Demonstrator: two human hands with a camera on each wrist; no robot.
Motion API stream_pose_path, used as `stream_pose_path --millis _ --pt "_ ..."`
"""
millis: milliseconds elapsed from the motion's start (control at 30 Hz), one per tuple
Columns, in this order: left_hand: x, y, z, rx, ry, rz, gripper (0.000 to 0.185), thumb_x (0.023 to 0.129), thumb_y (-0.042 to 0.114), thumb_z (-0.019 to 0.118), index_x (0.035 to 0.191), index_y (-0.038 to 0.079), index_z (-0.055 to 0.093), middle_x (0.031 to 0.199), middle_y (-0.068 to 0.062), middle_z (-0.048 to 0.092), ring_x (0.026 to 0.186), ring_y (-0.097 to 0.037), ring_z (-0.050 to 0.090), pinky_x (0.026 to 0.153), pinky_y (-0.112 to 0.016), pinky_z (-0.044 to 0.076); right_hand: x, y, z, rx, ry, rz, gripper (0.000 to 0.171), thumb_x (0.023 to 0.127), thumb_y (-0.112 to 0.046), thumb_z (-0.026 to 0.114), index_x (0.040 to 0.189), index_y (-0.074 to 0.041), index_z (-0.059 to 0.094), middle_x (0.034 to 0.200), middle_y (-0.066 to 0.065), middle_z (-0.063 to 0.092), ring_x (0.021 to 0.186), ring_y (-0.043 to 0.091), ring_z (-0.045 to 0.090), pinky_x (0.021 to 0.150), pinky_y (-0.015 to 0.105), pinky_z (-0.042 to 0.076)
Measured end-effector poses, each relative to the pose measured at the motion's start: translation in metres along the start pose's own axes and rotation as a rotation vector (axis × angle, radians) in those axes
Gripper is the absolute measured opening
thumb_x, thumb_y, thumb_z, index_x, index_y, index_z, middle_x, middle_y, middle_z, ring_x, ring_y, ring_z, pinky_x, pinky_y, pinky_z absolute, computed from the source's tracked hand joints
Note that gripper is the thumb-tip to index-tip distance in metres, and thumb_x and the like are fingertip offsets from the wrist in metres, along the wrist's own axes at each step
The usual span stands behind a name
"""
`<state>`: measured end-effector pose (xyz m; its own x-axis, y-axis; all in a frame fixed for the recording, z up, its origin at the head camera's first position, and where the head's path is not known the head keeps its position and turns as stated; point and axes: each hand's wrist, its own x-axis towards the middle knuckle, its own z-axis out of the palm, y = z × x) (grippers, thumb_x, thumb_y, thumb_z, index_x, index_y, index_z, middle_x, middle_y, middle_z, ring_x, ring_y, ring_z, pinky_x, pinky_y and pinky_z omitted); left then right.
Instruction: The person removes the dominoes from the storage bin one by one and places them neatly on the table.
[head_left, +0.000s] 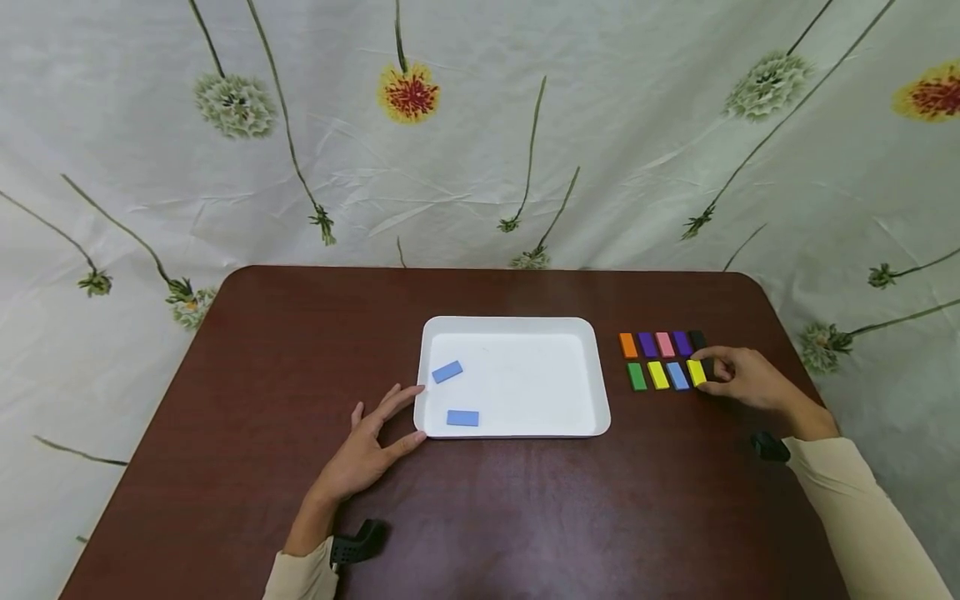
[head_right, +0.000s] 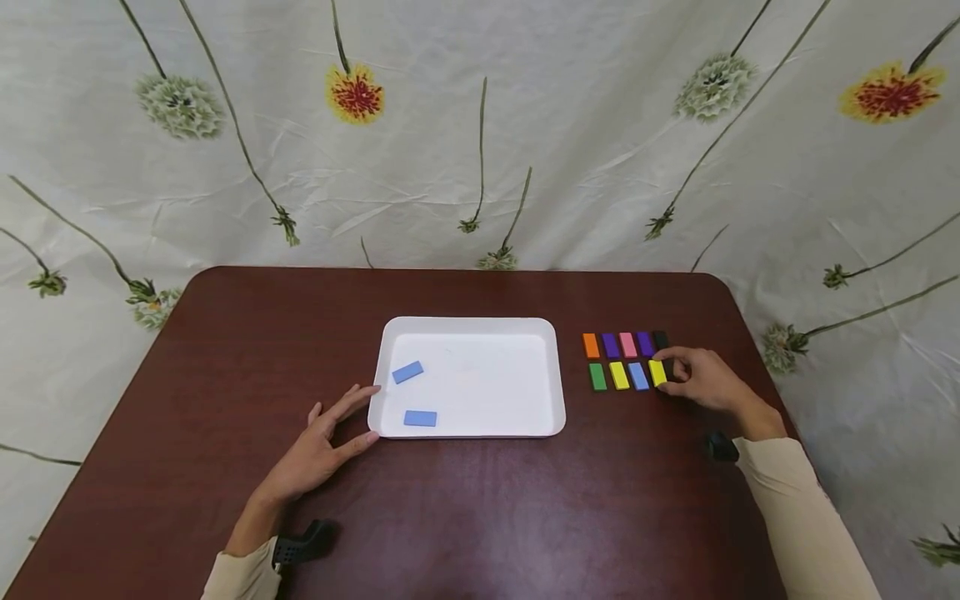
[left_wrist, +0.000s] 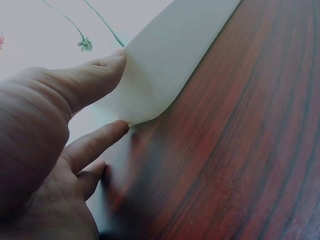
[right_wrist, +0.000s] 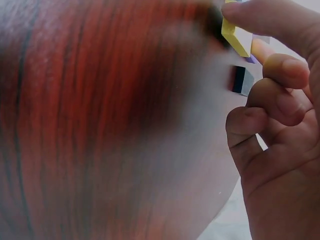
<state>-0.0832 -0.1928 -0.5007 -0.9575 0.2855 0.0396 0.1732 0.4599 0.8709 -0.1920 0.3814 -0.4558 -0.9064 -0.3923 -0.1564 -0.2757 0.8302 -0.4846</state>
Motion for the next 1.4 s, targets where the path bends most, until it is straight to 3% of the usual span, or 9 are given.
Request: stream_pose_path --millis 400,700,1000,1233,1400 --pt "-0.003 -0.001 0.001 -0.013 0.003 -0.011 0.064 0.093 0.025 0.073 0.15 0.023 0.046 0.153 -0.008 0.049 0.154 -0.038 0.017 0.111 -0.072 -0.011 0.001 0.003 0.003 0.017 0.008 -0.004 0.041 0.087 -0.005 0.076 0.124 0.006 0.061 0.066 -0.005 0.036 0.057 0.004 0.034 0.059 0.025 0.031" --pt "-0.002 -0.002 0.002 -0.01 0.013 0.005 0.062 0.094 0.024 0.073 0.15 0.021 0.047 0.152 -0.012 0.049 0.153 -0.043 0.017 0.109 -0.073 -0.011 0.002 -0.01 -0.005 0.012 0.06 -0.013 0.038 0.089 -0.006 0.074 0.125 0.002 0.064 0.066 -0.004 0.038 0.056 0.005 0.033 0.058 0.027 0.032" --pt "-0.001 -0.001 0.003 -0.008 0.012 -0.007 0.062 0.093 0.025 0.073 0.149 0.023 0.048 0.152 -0.01 0.049 0.153 -0.041 0.018 0.11 -0.073 -0.011 0.022 -0.041 -0.012 0.062 0.083 -0.138 0.03 0.089 -0.005 0.075 0.117 0.001 0.067 0.066 -0.007 0.035 0.055 0.003 0.031 0.055 0.026 0.033" --pt "-0.001 0.002 0.001 -0.016 0.011 -0.014 0.06 0.093 0.024 0.073 0.148 0.022 0.049 0.153 -0.009 0.048 0.153 -0.04 0.017 0.11 -0.072 -0.012 0.045 -0.077 -0.008 0.089 0.037 -0.165 0.032 0.088 -0.007 0.076 0.118 0.001 0.069 0.067 -0.005 0.038 0.06 0.006 0.039 0.057 0.024 0.035" --pt "0.001 0.004 0.0 -0.013 0.003 -0.01 0.06 0.094 0.024 0.072 0.149 0.022 0.048 0.153 -0.008 0.048 0.153 -0.04 0.017 0.11 -0.072 -0.012 0.067 -0.101 0.002 0.105 -0.007 -0.234 0.032 0.088 -0.008 0.076 0.118 0.0 0.069 0.066 -0.007 0.037 0.057 0.005 0.035 0.059 0.024 0.036"
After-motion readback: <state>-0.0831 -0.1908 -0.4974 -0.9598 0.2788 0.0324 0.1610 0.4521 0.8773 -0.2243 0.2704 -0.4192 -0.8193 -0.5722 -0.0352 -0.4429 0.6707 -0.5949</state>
